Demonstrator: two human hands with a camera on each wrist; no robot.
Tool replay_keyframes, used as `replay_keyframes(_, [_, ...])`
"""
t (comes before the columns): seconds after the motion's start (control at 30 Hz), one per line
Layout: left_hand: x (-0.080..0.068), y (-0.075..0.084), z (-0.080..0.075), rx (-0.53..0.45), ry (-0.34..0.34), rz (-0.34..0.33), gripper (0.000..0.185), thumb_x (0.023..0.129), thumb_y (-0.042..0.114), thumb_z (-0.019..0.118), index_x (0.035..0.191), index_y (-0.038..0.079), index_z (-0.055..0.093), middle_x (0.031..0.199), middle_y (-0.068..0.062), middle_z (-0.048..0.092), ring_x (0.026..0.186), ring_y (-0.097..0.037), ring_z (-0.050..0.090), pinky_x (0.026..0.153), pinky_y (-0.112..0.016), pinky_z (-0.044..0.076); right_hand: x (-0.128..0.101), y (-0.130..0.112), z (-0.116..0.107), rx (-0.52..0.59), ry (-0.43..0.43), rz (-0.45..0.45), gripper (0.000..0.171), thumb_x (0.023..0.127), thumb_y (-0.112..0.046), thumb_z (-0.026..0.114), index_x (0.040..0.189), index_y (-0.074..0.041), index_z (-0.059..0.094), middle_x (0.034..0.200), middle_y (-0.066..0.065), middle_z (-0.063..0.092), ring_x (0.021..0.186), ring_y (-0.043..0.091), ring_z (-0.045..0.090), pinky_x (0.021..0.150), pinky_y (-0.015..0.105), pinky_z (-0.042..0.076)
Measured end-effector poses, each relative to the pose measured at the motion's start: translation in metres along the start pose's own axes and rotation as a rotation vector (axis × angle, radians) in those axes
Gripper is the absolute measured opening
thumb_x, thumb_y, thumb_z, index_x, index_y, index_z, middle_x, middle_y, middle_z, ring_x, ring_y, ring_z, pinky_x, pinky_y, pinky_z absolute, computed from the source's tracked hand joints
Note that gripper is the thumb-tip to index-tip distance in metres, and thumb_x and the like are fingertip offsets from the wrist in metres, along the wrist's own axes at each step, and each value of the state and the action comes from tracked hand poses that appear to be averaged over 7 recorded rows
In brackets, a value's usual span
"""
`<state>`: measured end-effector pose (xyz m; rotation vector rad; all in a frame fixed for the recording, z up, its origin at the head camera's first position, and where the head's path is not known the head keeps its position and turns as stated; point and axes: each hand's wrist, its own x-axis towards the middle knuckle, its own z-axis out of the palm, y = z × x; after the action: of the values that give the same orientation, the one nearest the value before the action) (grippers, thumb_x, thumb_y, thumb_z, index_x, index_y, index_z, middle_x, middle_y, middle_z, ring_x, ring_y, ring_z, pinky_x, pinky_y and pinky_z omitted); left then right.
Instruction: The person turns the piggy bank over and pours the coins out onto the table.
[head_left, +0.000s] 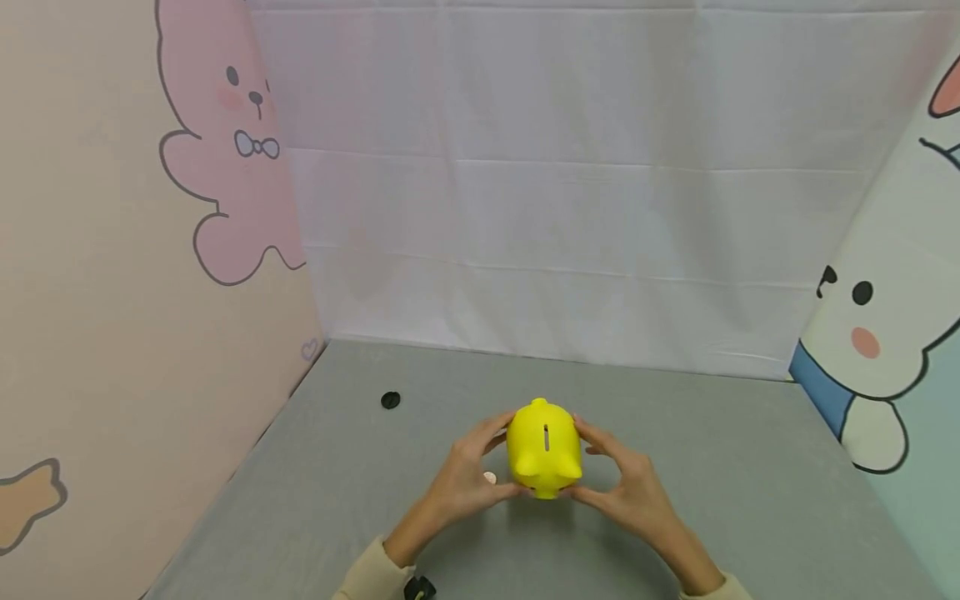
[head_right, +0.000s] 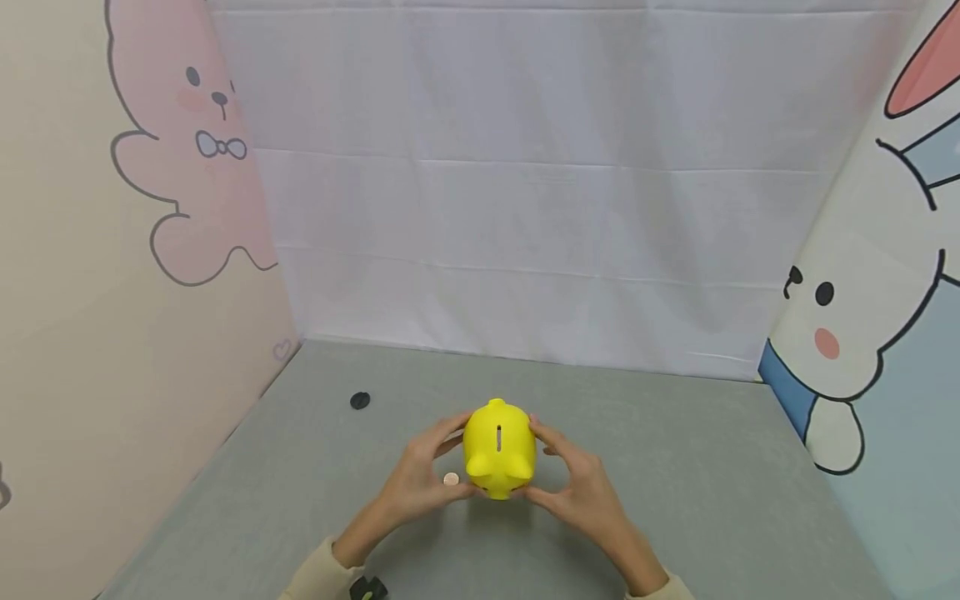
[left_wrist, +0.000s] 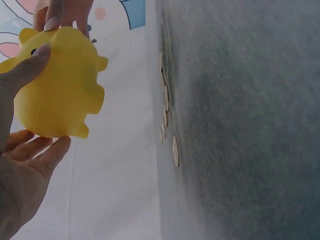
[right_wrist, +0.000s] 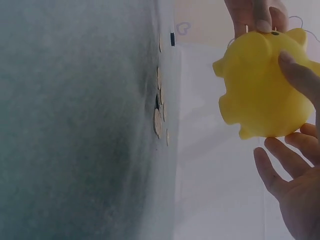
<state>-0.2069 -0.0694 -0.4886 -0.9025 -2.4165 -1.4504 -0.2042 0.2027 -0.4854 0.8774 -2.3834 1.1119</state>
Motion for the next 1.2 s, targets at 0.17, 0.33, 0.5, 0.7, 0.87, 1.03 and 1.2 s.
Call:
replay_keyframes(0.17, [0.0,0.004,0.0,-0.092,-0.041,-0.172,0.084,0.085,0.034,0.09,0.156,0.016,0.048,0.15,-0.004,0.058,0.135,-0.026,0.062,0.108,-0.036,0.058,-0.001,-0.002,-0.001,0.054,-0.02,0.135,0.076,0.075,-0.022,0.096,0.143,-0.013,0.063,0.134,0.007,0.074,0.106,0.012,0.074,0.087,0.036,0.066])
replay_keyframes(0.33, [0.006,0.006,0.0,-0.149,-0.095,-0.407,0.06,0.096,0.054,0.072,0.143,0.017,0.065,0.132,-0.002,0.071,0.111,-0.019,0.072,0.091,-0.03,0.065,0.006,-0.011,-0.002,0.124,-0.124,0.418,0.046,0.094,-0.037,0.08,0.131,-0.013,0.069,0.115,0.002,0.078,0.092,0.008,0.072,0.08,0.032,0.065])
replay_keyframes(0.5, [0.009,0.006,0.001,-0.244,-0.121,-0.531,0.058,0.098,0.06,0.066,0.127,0.01,0.076,0.113,-0.006,0.08,0.088,-0.012,0.073,0.076,-0.036,0.067,0.015,-0.017,-0.005,0.307,-0.335,0.675,0.052,0.106,-0.047,0.058,0.131,-0.003,0.067,0.119,0.014,0.072,0.077,0.023,0.075,0.075,0.033,0.065])
replay_keyframes(0.7, [0.01,0.004,0.001,-0.274,-0.156,-0.544,0.058,0.099,0.059,0.066,0.123,0.008,0.078,0.111,-0.007,0.08,0.084,-0.012,0.073,0.073,-0.041,0.068,0.019,-0.017,-0.008,0.418,-0.43,0.682,0.055,0.112,-0.046,0.047,0.133,0.001,0.066,0.122,0.019,0.072,0.082,0.028,0.076,0.074,0.04,0.067])
replay_keyframes(0.87, [0.007,0.001,-0.006,-0.269,-0.194,-0.544,0.069,0.089,0.055,0.08,0.139,0.009,0.068,0.129,-0.008,0.075,0.104,-0.016,0.074,0.086,-0.035,0.066,0.016,-0.013,-0.011,0.373,-0.426,0.661,0.058,0.102,-0.042,0.068,0.145,-0.005,0.059,0.146,0.023,0.06,0.111,0.034,0.073,0.088,0.044,0.066])
replay_keyframes(1.03, [0.001,-0.001,-0.009,-0.314,-0.198,-0.432,0.09,0.077,0.035,0.096,0.153,0.007,0.054,0.153,-0.01,0.06,0.136,-0.027,0.064,0.107,-0.035,0.059,0.009,-0.005,-0.008,0.413,-0.388,0.465,0.082,0.089,-0.032,0.086,0.157,-0.011,0.046,0.159,0.023,0.046,0.134,0.049,0.059,0.098,0.041,0.064])
replay_keyframes(1.2, [-0.003,-0.006,-0.005,-0.172,-0.08,-0.123,0.1,0.071,0.019,0.098,0.156,0.006,0.048,0.156,-0.011,0.056,0.144,-0.029,0.057,0.112,-0.03,0.052,0.001,-0.001,0.002,0.285,-0.175,0.12,0.097,0.077,-0.022,0.094,0.159,-0.012,0.044,0.154,0.015,0.052,0.143,0.011,0.053,0.097,0.042,0.063])
